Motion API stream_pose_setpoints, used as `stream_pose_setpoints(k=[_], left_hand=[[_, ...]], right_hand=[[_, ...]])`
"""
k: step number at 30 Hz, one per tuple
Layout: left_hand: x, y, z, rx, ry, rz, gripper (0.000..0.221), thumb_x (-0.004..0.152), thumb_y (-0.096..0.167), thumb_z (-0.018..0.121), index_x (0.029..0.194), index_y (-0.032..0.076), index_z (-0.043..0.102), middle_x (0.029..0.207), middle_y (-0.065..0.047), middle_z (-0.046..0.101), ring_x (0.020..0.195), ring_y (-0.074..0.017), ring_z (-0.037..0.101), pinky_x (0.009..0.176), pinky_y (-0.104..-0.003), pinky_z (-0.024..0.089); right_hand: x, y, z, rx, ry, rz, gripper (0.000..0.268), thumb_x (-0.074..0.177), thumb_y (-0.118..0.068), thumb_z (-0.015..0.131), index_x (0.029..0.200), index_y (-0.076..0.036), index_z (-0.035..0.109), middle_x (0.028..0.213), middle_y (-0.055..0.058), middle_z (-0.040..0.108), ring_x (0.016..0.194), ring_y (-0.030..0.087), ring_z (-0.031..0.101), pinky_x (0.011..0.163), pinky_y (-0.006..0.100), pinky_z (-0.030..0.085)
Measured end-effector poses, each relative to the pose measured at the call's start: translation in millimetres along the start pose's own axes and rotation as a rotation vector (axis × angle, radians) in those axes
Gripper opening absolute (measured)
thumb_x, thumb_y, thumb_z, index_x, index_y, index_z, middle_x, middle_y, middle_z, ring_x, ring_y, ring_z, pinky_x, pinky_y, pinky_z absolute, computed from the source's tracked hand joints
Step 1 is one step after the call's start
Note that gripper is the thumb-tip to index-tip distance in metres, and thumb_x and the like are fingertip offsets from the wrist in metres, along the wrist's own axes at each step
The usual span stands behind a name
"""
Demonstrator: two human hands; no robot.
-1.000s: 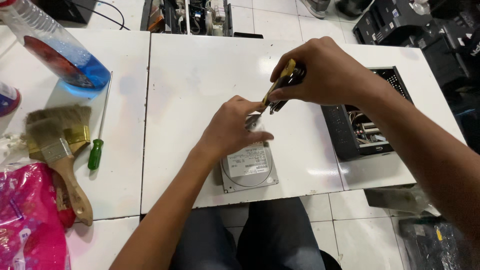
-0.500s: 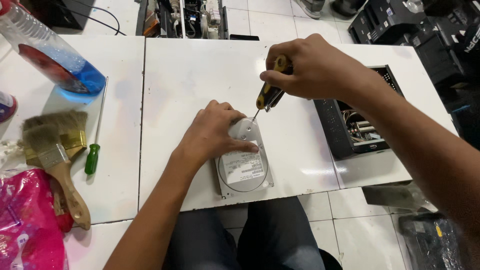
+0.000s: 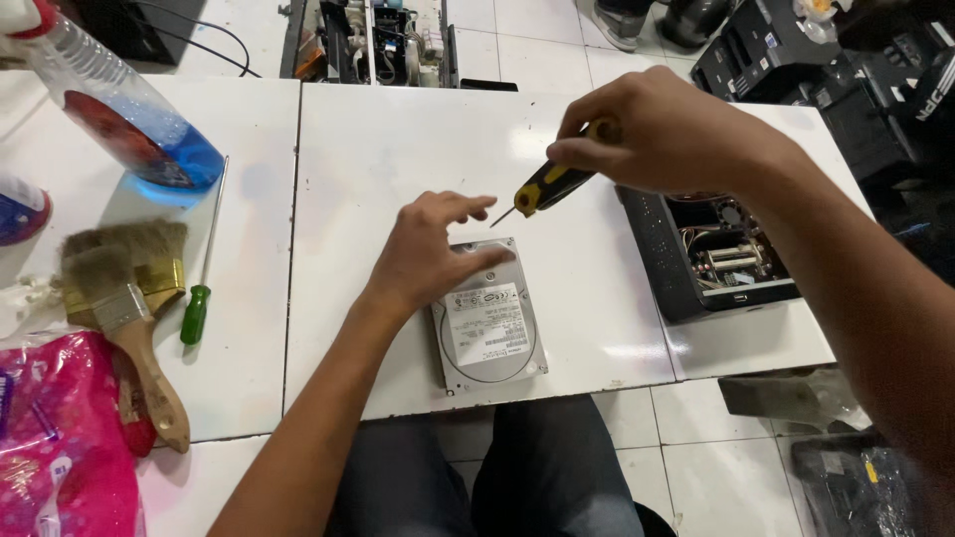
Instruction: The person uses a multi-tool screwdriver to remove screws from a hard drive placed on a white table. They repeatedly loosen and remove screws from the corners and sides of the drive, placing them on the table.
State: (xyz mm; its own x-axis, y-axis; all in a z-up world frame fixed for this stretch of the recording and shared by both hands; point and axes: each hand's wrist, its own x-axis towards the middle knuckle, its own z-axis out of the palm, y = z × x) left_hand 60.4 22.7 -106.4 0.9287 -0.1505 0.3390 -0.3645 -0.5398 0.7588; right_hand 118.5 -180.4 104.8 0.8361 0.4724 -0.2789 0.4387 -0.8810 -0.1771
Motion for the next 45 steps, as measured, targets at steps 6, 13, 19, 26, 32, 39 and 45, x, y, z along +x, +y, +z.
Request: stream_pose_setpoints(k=[6,13,19,26,32,39,45], left_hand=[[4.1,26.8,-9.4,0.059,0.254,0.329,0.008,0.097,0.008,0.08,0.098,0.0,0.083,0.089,-0.012,0.082,0.077,-0.0258,0.078,0.071,-0.039,0.06],[5.3,66.4,-29.9,-0.426,0.325,-0.16,0.022,0.095,0.025,0.081,0.097,0.003,0.085,0.077,-0.008,0.081,0.069,-0.0109,0.075,0.062,-0.021,0.063],[0.1,63.9,-1.0,-0.631,0.626,-0.104,0.033,0.1,0.014,0.082,0.129,0.002,0.074,0.094,-0.013,0.078,0.084,-0.0134,0.069,0.08,-0.029,0.065],[-2.7,73.4,4.4,-0.656,0.554,-0.016,0.07,0.093,0.007,0.089,0.153,0.005,0.052,0.131,-0.016,0.069,0.119,-0.0233,0.071,0.099,-0.035,0.068],[-7.1,76.5,5.7,-0.618,0.557,0.087,0.044,0.1,-0.002,0.076,0.142,-0.001,0.06,0.126,-0.02,0.075,0.111,-0.0291,0.079,0.091,-0.038,0.072],[-7.1,94.9,-8.1,-0.456,0.6,0.233,0.02,0.106,0.007,0.067,0.118,-0.007,0.075,0.114,-0.025,0.079,0.099,-0.0359,0.082,0.079,-0.041,0.073],[-5.5,91.0,-16.8,-0.039,0.672,0.489,0.013,0.097,-0.007,0.079,0.109,-0.004,0.082,0.121,-0.023,0.078,0.102,-0.0403,0.083,0.081,-0.043,0.073]], right_hand=[[-2.2,31.3,24.0,0.553,0.127,0.075,0.035,0.117,-0.03,0.059,0.102,-0.004,0.077,0.076,0.012,0.069,0.055,0.017,0.059,0.044,0.026,0.043],[5.0,46.4,76.1,1.214,0.128,0.182,0.038,0.113,-0.043,0.055,0.11,-0.006,0.065,0.073,0.013,0.067,0.048,0.012,0.048,0.041,0.022,0.036],[5.7,16.4,121.1,1.587,0.373,0.076,0.051,0.109,-0.042,0.062,0.099,0.007,0.07,0.067,0.024,0.062,0.042,0.011,0.045,0.027,0.022,0.034],[2.3,1.7,133.6,1.704,0.427,0.063,0.047,0.11,-0.038,0.059,0.098,0.006,0.068,0.066,0.023,0.061,0.042,0.011,0.043,0.026,0.022,0.035],[-0.9,4.3,149.1,1.71,0.425,0.032,0.049,0.113,-0.039,0.054,0.094,0.004,0.067,0.065,0.021,0.059,0.041,0.012,0.044,0.026,0.022,0.036],[-9.6,9.0,150.6,1.738,0.453,-0.078,0.05,0.114,-0.038,0.052,0.093,0.004,0.069,0.061,0.02,0.056,0.037,0.011,0.042,0.023,0.022,0.035],[-12.8,6.2,158.1,1.703,0.542,-0.049,0.048,0.115,-0.037,0.05,0.094,0.003,0.068,0.061,0.02,0.058,0.039,0.011,0.042,0.023,0.023,0.035]])
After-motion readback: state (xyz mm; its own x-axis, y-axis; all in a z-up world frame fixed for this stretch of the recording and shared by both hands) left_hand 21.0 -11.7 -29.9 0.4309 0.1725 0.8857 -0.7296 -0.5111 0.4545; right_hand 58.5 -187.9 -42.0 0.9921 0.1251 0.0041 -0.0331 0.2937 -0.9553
